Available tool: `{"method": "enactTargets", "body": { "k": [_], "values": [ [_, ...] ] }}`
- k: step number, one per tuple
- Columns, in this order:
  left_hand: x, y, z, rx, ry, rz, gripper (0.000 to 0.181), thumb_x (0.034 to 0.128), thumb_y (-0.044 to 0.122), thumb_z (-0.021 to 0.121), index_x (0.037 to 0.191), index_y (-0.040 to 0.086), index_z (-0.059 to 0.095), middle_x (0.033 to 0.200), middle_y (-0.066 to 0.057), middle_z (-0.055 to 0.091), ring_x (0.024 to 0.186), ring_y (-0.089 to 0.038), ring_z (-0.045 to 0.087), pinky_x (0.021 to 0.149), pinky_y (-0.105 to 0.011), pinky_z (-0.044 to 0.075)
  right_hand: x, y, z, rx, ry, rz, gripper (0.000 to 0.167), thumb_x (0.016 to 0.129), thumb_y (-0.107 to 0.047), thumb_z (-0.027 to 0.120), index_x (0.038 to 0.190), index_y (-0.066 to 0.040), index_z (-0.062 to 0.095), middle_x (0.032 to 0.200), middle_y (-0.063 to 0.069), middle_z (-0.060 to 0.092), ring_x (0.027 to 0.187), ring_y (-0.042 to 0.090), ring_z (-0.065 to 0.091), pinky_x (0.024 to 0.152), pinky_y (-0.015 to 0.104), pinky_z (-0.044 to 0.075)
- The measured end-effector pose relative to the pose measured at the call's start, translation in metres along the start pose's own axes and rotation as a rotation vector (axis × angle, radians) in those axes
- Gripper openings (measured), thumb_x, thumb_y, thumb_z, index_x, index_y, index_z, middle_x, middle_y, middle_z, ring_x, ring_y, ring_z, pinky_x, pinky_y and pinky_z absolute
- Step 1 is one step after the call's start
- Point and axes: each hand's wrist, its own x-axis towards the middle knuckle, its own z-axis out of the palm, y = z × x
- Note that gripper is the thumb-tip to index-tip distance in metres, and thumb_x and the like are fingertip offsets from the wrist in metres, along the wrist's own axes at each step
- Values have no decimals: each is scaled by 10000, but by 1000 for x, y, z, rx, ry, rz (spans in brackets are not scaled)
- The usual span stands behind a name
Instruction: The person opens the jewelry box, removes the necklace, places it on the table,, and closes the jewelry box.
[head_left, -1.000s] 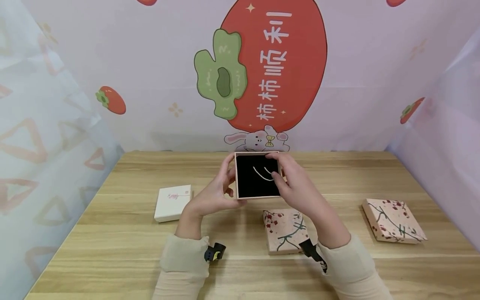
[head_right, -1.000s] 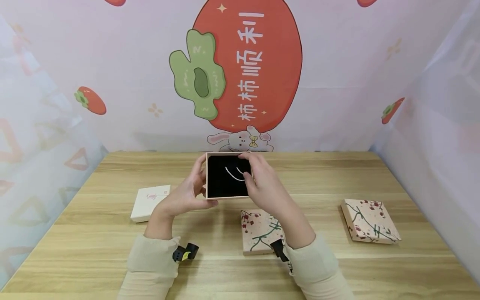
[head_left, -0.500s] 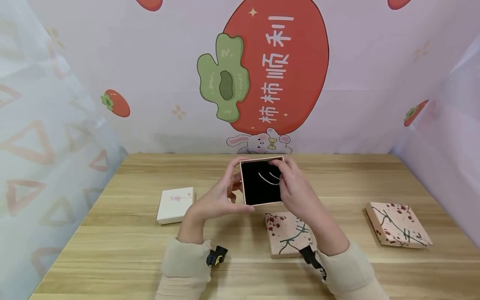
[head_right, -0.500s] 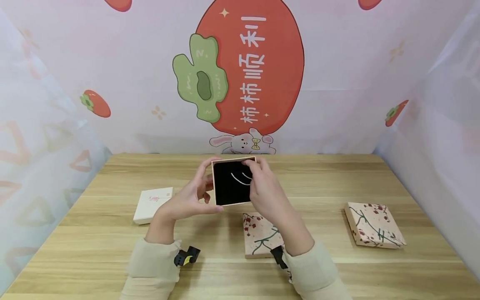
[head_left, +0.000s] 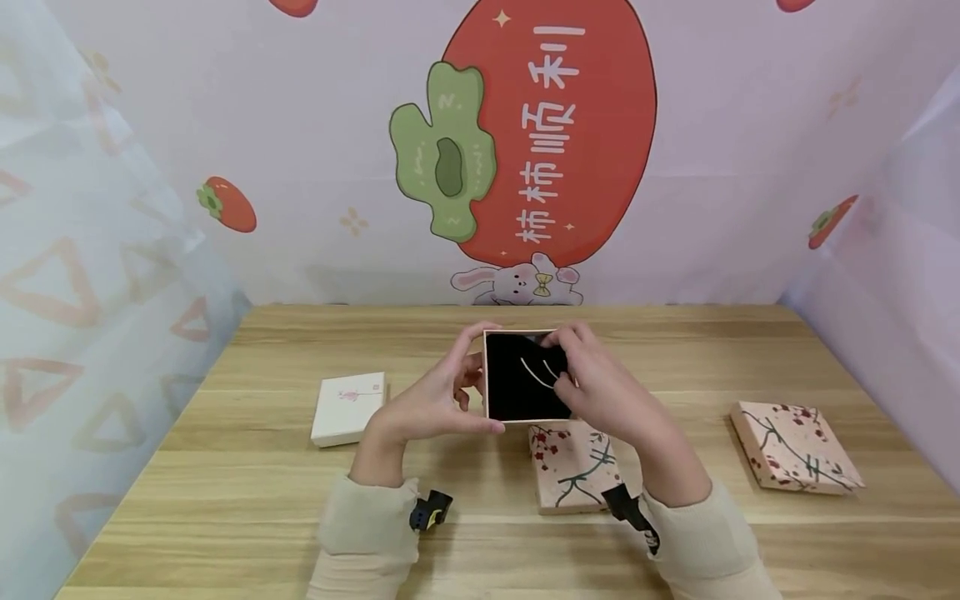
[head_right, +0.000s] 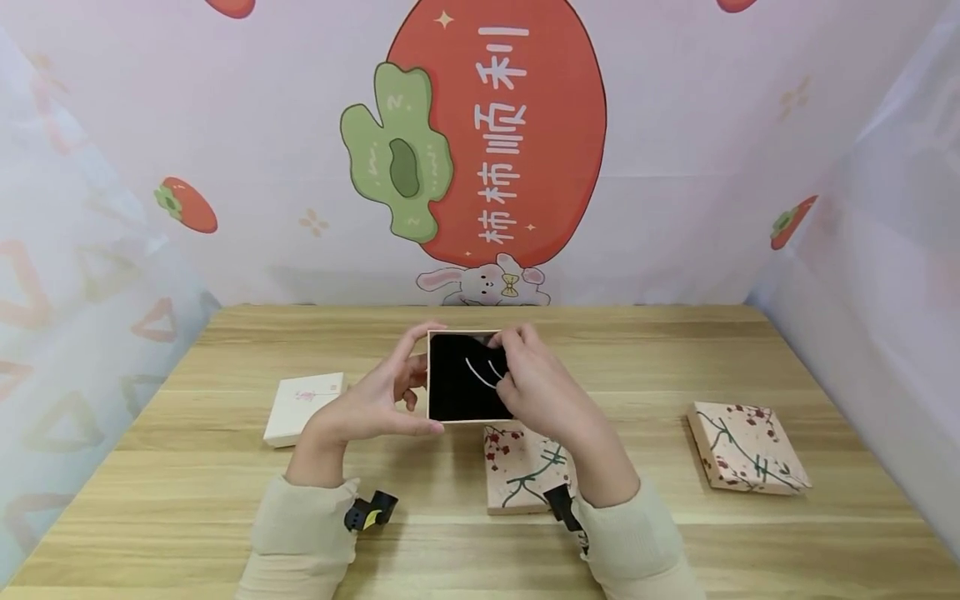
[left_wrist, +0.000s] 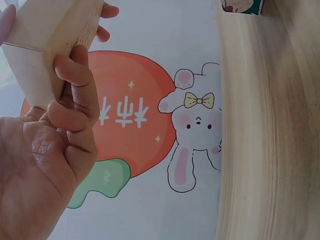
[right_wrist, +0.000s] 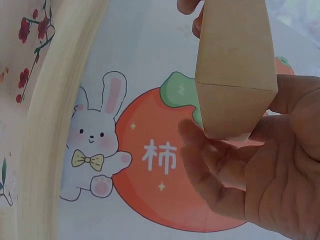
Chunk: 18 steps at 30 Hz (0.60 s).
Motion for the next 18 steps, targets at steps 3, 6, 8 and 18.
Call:
{"method": "enactTargets", "body": {
  "k": [3, 6, 8, 18],
  "values": [
    [-2, 0, -1, -12, -6, -13, 1043, 742, 47, 849, 1499, 339, 194, 1099, -83, 644, 865, -251, 627, 619, -270, 454, 0, -3, 3, -27, 35, -15, 363, 849, 72, 519, 1209, 35, 522, 1260, 181, 492, 1010, 291, 509, 856, 414, 452],
    [-3, 0, -3, -25, -8, -16, 1042, 745, 35, 843, 1498, 346, 194, 1134, -79, 645, 881, -256, 632, 629, -272, 459, -1, -6, 5, -41, 74, -26, 348, 838, 73, 531, 1183, 29, 531, 1340, 192, 470, 1216, 373, 424, 961, 497, 445],
    [-4, 0, -4, -33, -11, -17, 1045, 742, 27, 843, 1504, 325, 192, 1145, -88, 647, 888, -266, 634, 628, -277, 460, -1, -7, 6, -30, 96, -37, 343, 824, 84, 533, 1160, 19, 534, 1390, 191, 449, 1277, 395, 381, 992, 528, 432],
    [-3, -4, -4, -40, 4, -77, 1062, 726, 10, 850, 1481, 390, 207, 1148, -93, 643, 893, -284, 623, 653, -309, 500, -8, -9, 2, 109, 199, -93, 314, 797, 132, 559, 1048, -52, 513, 1270, 121, 524, 1200, 337, 366, 941, 486, 400]
  ]
}}
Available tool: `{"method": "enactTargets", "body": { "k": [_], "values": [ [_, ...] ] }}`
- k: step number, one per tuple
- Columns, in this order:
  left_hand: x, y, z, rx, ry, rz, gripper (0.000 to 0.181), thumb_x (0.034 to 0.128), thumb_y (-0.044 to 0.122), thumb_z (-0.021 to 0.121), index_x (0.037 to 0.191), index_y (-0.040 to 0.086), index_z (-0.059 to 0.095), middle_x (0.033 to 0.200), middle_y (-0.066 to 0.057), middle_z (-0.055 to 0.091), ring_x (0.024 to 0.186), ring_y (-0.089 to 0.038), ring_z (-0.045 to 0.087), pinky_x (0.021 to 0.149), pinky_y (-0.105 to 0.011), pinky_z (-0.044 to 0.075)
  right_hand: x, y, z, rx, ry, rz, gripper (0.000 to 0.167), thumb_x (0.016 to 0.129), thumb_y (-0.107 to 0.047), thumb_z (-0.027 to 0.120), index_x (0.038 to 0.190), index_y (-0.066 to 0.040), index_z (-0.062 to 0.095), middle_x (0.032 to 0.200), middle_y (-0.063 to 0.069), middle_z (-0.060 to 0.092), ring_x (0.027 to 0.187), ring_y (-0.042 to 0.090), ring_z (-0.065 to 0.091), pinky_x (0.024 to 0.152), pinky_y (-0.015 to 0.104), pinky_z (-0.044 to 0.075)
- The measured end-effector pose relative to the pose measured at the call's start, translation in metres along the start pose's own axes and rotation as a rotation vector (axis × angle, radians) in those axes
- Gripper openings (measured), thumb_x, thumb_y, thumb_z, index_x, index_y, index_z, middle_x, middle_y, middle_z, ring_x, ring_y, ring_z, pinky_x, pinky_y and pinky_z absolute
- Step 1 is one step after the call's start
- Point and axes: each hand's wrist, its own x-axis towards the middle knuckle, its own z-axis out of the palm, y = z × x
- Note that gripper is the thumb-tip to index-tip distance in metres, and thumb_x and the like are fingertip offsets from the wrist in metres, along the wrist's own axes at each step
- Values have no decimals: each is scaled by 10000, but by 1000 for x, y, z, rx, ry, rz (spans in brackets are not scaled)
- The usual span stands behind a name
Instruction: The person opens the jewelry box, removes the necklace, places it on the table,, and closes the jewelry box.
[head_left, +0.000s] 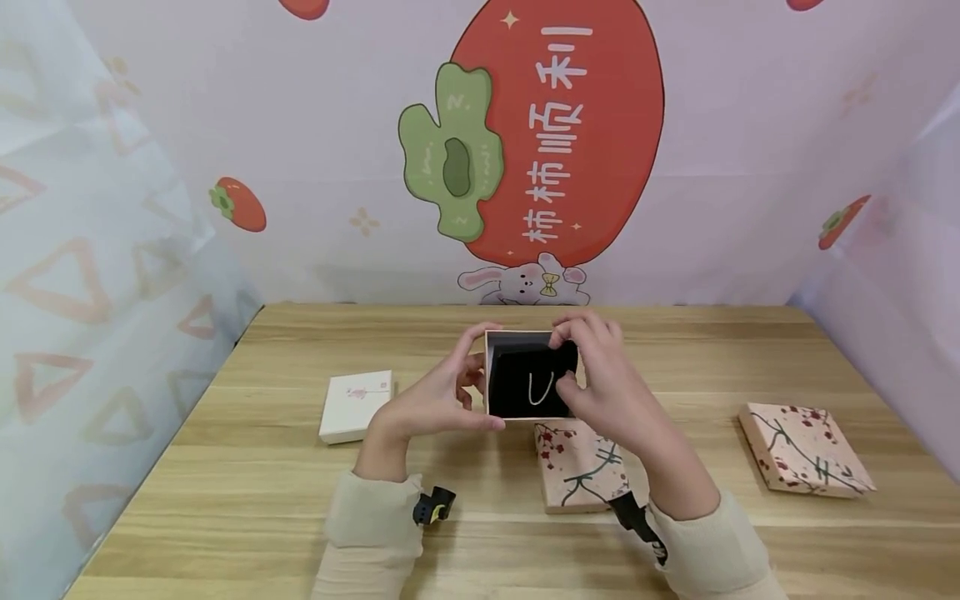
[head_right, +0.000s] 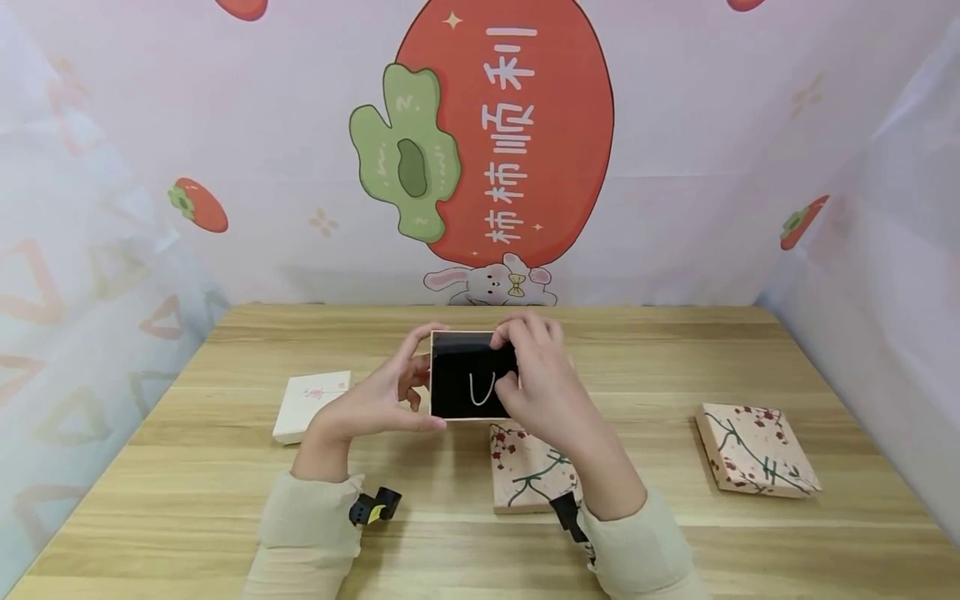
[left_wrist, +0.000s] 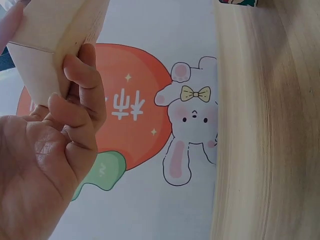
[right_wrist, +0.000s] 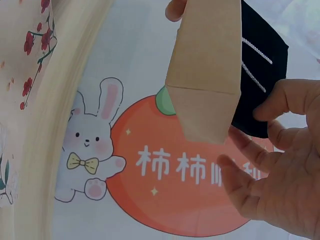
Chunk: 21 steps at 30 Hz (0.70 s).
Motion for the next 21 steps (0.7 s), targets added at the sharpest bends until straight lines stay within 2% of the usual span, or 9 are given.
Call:
{"method": "enactTargets", "body": {
  "k": [4, 9, 15, 21],
  "values": [
    [-1, 0, -1, 7, 6, -13, 1061, 733, 27, 851, 1485, 397, 200, 1150, -96, 641, 898, -281, 623, 664, -314, 504, -1, 2, -3, 51, 9, 15, 267, 872, 79, 582, 1106, -46, 555, 1154, 91, 580, 1108, 273, 434, 875, 445, 455],
    [-2, 1, -3, 11, -7, -33, 1045, 742, 44, 851, 1480, 403, 203, 1119, -96, 645, 900, -287, 620, 670, -331, 505, -1, 5, -7, 155, -14, 33, 231, 931, 61, 588, 1139, -38, 575, 1149, 97, 612, 1031, 223, 537, 790, 344, 552],
    [-4, 2, -6, 8, -25, -36, 1052, 740, 34, 852, 1481, 401, 202, 1070, -108, 635, 893, -306, 597, 699, -370, 543, -1, 6, -9, 284, -20, 62, 218, 944, 77, 574, 1139, -16, 592, 1168, 120, 605, 1045, 215, 502, 777, 219, 548],
    [-6, 0, -5, 17, -49, -33, 1048, 747, 33, 848, 1507, 322, 187, 1082, -116, 636, 871, -294, 603, 762, -388, 534, 0, 2, -12, 322, -6, 64, 191, 952, 70, 568, 1128, 5, 600, 1139, 136, 608, 1029, 204, 505, 768, 188, 532]
  ]
}}
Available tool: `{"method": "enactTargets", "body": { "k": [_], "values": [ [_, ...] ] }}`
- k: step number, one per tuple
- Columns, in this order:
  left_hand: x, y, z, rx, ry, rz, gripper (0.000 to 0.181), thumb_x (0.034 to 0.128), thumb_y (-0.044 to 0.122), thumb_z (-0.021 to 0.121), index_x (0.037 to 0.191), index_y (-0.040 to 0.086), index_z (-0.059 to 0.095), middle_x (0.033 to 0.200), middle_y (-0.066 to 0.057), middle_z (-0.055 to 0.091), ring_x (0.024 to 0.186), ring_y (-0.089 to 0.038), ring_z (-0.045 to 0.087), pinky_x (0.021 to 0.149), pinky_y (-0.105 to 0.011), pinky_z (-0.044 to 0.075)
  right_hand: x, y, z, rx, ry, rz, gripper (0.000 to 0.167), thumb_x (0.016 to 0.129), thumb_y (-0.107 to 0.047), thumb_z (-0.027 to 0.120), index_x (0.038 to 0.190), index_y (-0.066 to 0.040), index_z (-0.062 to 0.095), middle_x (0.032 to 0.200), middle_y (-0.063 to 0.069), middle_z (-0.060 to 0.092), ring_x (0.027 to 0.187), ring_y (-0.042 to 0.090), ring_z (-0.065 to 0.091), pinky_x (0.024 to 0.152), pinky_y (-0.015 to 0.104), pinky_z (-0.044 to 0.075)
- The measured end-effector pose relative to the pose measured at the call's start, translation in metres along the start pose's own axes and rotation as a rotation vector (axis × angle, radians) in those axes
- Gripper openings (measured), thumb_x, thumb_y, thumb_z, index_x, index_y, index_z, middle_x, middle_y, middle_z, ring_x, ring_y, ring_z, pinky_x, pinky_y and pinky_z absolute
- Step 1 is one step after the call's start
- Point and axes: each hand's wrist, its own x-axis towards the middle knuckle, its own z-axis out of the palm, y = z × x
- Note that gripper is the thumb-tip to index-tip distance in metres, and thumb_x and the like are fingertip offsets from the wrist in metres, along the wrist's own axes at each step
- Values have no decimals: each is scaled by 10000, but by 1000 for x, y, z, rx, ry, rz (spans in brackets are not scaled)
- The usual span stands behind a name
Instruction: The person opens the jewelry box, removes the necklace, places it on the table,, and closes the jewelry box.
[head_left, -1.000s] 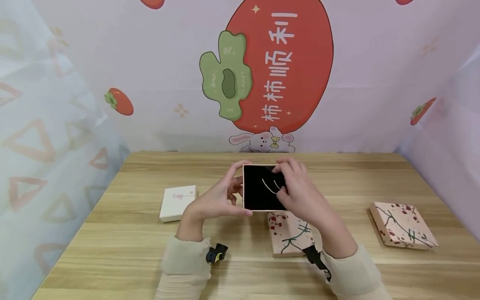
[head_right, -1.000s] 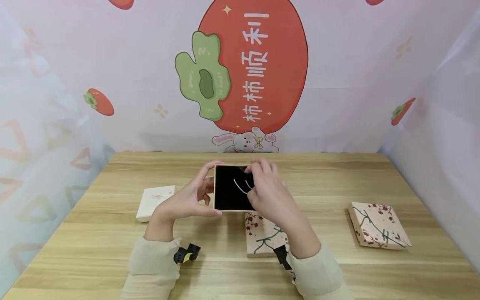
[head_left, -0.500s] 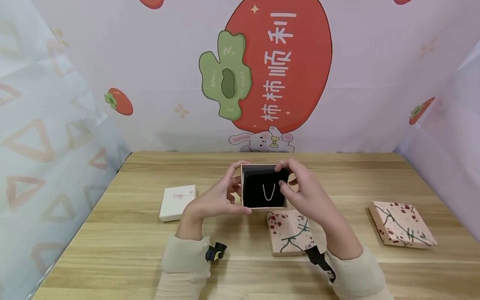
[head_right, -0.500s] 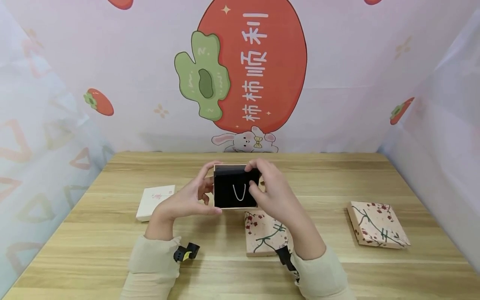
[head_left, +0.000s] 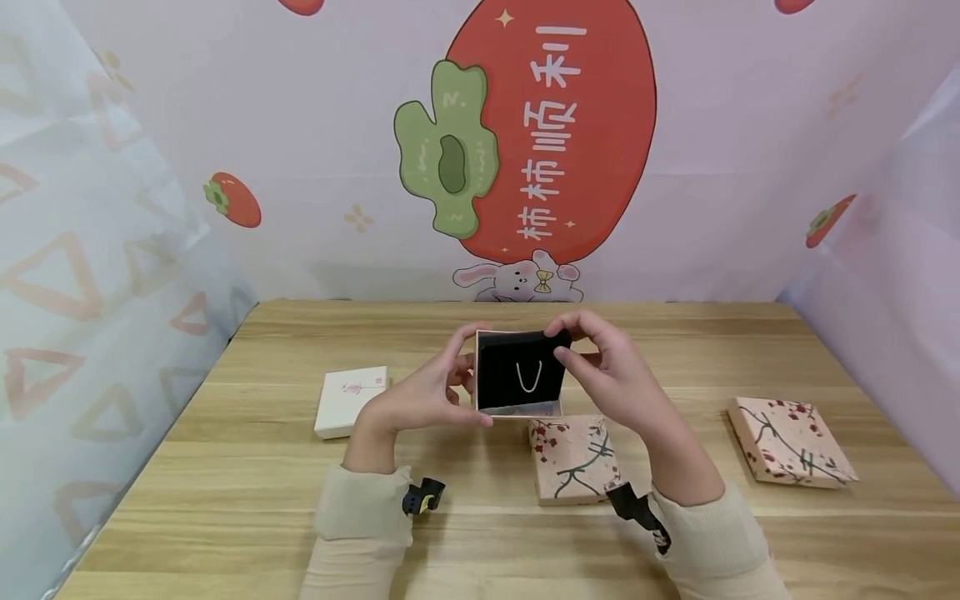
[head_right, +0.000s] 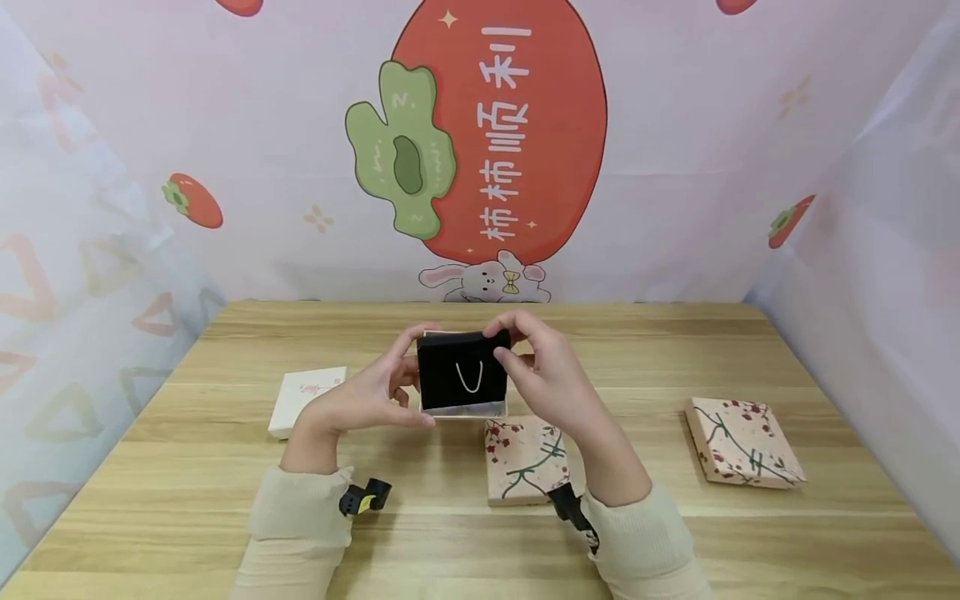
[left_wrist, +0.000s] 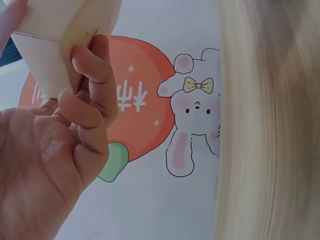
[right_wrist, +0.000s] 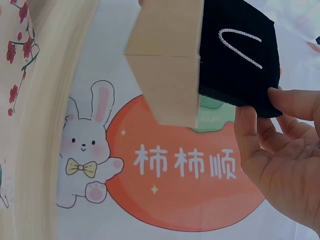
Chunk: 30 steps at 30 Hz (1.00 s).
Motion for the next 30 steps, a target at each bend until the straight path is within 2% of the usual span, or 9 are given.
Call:
{"method": "enactTargets", "body": {
  "k": [5, 12, 17, 22, 30],
  "values": [
    [-1, -3, 0, 49, -13, -50, 1064, 758, 70, 848, 1531, 256, 141, 1077, -106, 645, 907, -268, 600, 833, -423, 509, 2, -4, -2, 14, 12, 4, 186, 962, 48, 564, 1141, 8, 599, 1136, 139, 605, 1025, 200, 503, 762, 186, 523],
    [-5, -8, -5, 91, -34, -102, 1083, 758, 96, 850, 1538, 284, 122, 1140, -120, 640, 933, -251, 603, 884, -455, 493, 4, -10, -5, 35, 71, -15, 201, 958, 37, 579, 1156, 18, 608, 1171, 152, 609, 991, 133, 509, 688, 191, 498],
    [-12, -11, -11, 109, -51, -152, 1062, 756, 104, 851, 1522, 280, 137, 1178, -134, 619, 932, -247, 600, 881, -413, 487, 6, -17, -8, 47, 110, -39, 215, 952, 39, 588, 1164, 20, 621, 1157, 121, 612, 976, 124, 517, 651, 188, 478],
    [-15, -15, -14, 143, -56, -167, 1052, 757, 111, 849, 1528, 227, 144, 1199, -152, 600, 943, -253, 562, 874, -411, 467, 9, -22, -11, 56, 138, -42, 232, 953, 37, 589, 1180, 13, 630, 1136, 42, 616, 972, 132, 529, 632, 193, 466],
    [-17, -20, -14, 155, -79, -195, 1042, 749, 91, 849, 1520, 233, 163, 1174, -152, 599, 920, -258, 576, 839, -393, 487, 13, -27, -19, 83, 175, -71, 239, 956, 35, 583, 1190, 13, 625, 1135, -17, 618, 991, 143, 546, 612, 183, 454]
  ]
}}
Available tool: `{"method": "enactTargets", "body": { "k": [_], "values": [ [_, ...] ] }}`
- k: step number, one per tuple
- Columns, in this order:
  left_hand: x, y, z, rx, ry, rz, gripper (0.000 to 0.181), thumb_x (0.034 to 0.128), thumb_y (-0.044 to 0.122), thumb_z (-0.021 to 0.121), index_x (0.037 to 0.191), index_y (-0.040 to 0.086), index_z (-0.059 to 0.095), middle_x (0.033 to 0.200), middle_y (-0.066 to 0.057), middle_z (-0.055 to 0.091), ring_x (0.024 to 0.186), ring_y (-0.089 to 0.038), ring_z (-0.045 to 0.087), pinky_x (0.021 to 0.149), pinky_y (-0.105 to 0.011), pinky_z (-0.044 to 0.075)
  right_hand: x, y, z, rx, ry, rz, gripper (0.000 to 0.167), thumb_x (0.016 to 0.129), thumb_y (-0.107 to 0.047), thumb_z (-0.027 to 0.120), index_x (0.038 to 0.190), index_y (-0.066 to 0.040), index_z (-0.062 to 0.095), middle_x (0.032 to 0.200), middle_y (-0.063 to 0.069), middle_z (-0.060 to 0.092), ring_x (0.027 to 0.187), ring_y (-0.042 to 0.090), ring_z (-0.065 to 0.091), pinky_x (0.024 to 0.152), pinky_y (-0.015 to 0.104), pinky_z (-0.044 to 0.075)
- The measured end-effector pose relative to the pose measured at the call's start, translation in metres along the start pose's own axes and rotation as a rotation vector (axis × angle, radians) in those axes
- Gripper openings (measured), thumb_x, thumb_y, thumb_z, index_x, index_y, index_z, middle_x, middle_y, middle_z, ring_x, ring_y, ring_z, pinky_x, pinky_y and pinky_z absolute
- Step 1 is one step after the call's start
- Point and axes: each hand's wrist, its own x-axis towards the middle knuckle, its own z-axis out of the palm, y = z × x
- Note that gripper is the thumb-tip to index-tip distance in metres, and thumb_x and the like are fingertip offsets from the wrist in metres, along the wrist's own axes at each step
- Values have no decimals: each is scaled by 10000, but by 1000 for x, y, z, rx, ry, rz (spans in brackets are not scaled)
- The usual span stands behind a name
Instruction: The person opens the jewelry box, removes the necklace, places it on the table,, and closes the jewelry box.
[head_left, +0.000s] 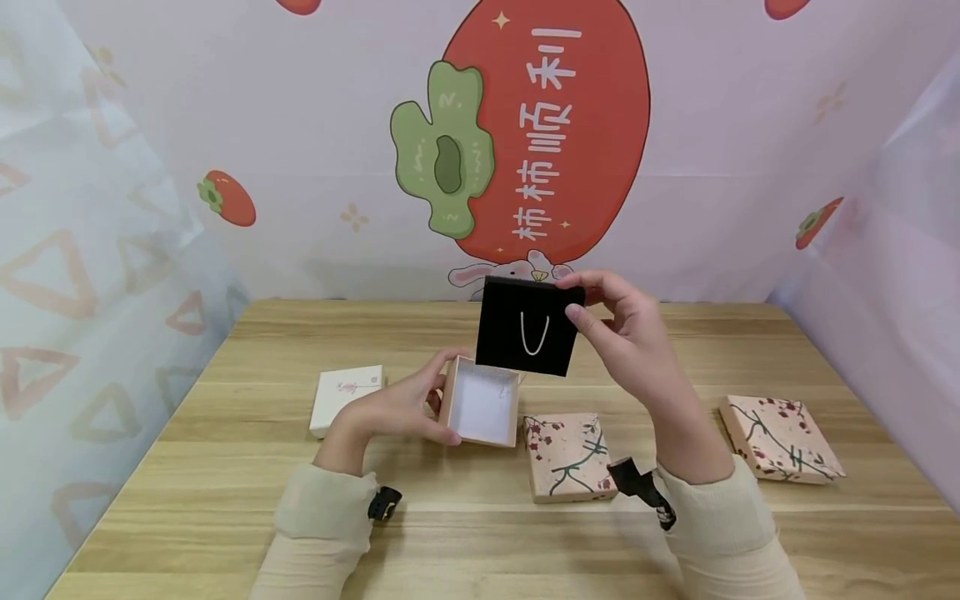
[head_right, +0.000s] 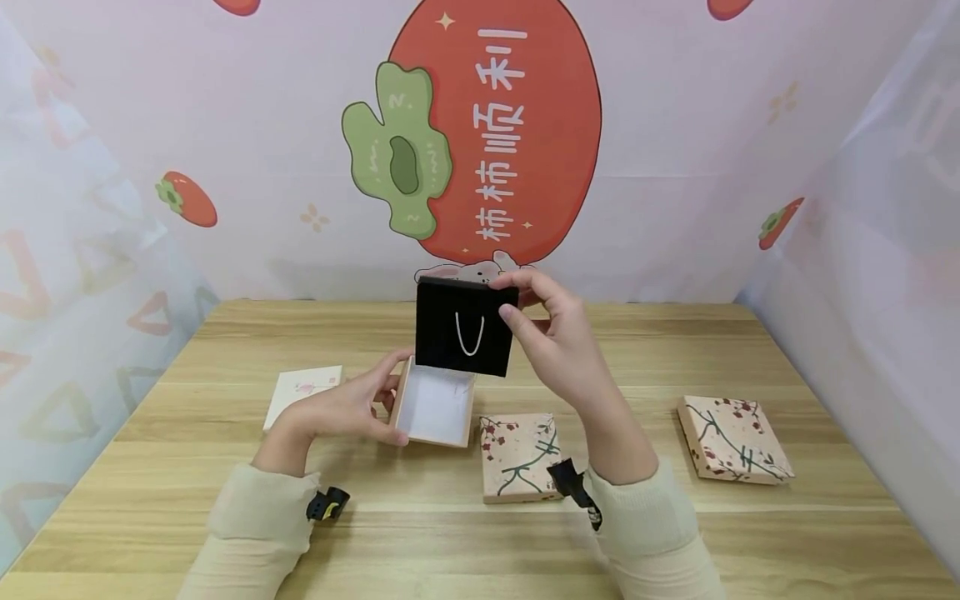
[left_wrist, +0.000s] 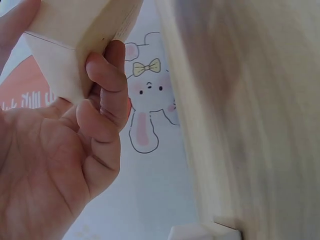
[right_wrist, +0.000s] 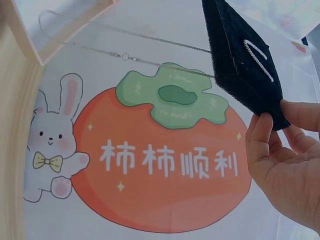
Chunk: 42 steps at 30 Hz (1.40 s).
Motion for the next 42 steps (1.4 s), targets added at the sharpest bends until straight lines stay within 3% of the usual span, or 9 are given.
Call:
{"method": "enactTargets", "body": {
  "k": [7, 10, 15, 24, 30, 35, 38, 42],
  "values": [
    [3, -6, 1, 33, -9, -38, 1051, 756, 121, 858, 1524, 192, 144, 1147, -132, 616, 900, -233, 595, 847, -371, 486, 1, 2, -6, -6, 12, -1, 246, 958, 34, 581, 1202, 48, 612, 1072, -159, 599, 968, 124, 552, 613, 173, 450],
    [2, -7, 1, 48, -10, -64, 1063, 754, 142, 865, 1535, 170, 144, 1169, -139, 576, 904, -219, 623, 867, -382, 501, -1, 6, -8, -16, 6, 13, 246, 957, 37, 581, 1201, 50, 611, 1071, -157, 593, 962, 118, 549, 637, 167, 462],
    [1, -7, 2, 153, 1, -95, 1059, 739, 215, 884, 1533, 94, 193, 1225, -127, 524, 974, -198, 637, 931, -426, 497, -6, 13, -8, -41, -28, 53, 245, 962, 14, 589, 1204, 29, 619, 1113, -99, 595, 968, 115, 540, 655, 170, 470],
    [3, -10, 3, 371, 26, -200, 1075, 693, 360, 905, 1514, 62, 278, 1327, -85, 535, 1169, -255, 508, 1002, -473, 451, -11, 25, -4, -56, -71, 133, 231, 964, -23, 604, 1193, -14, 628, 1132, -35, 594, 965, 126, 541, 653, 200, 477],
    [5, -13, 1, 414, 14, -220, 1056, 681, 393, 903, 1491, 56, 315, 1301, -80, 515, 1221, -284, 453, 1043, -512, 411, -13, 28, -4, -68, -98, 162, 229, 972, -38, 599, 1197, -25, 636, 1177, 64, 614, 969, 122, 551, 674, 218, 481],
    [5, -13, -1, 435, -4, -276, 1116, 680, 452, 891, 1528, 61, 280, 1539, -192, 349, 1450, -415, 276, 1127, -600, 314, -15, 33, -7, -50, -140, 169, 220, 972, -21, 590, 1186, -10, 639, 1150, 110, 610, 934, 137, 560, 737, 213, 507],
    [5, -12, -2, 445, -16, -304, 1143, 680, 468, 886, 1543, 54, 260, 1617, -235, 212, 1501, -452, 160, 1152, -632, 253, -17, 36, -8, -63, -191, 180, 216, 974, -24, 587, 1184, -20, 638, 1147, 120, 616, 933, 144, 589, 770, 225, 521],
    [6, -12, -2, 458, -27, -332, 1151, 678, 470, 887, 1546, 56, 255, 1613, -220, 234, 1495, -446, 181, 1146, -635, 258, -17, 41, -8, -65, -259, 195, 213, 972, -16, 582, 1178, -33, 633, 1170, 125, 627, 949, 186, 614, 792, 251, 539]
  ]
}}
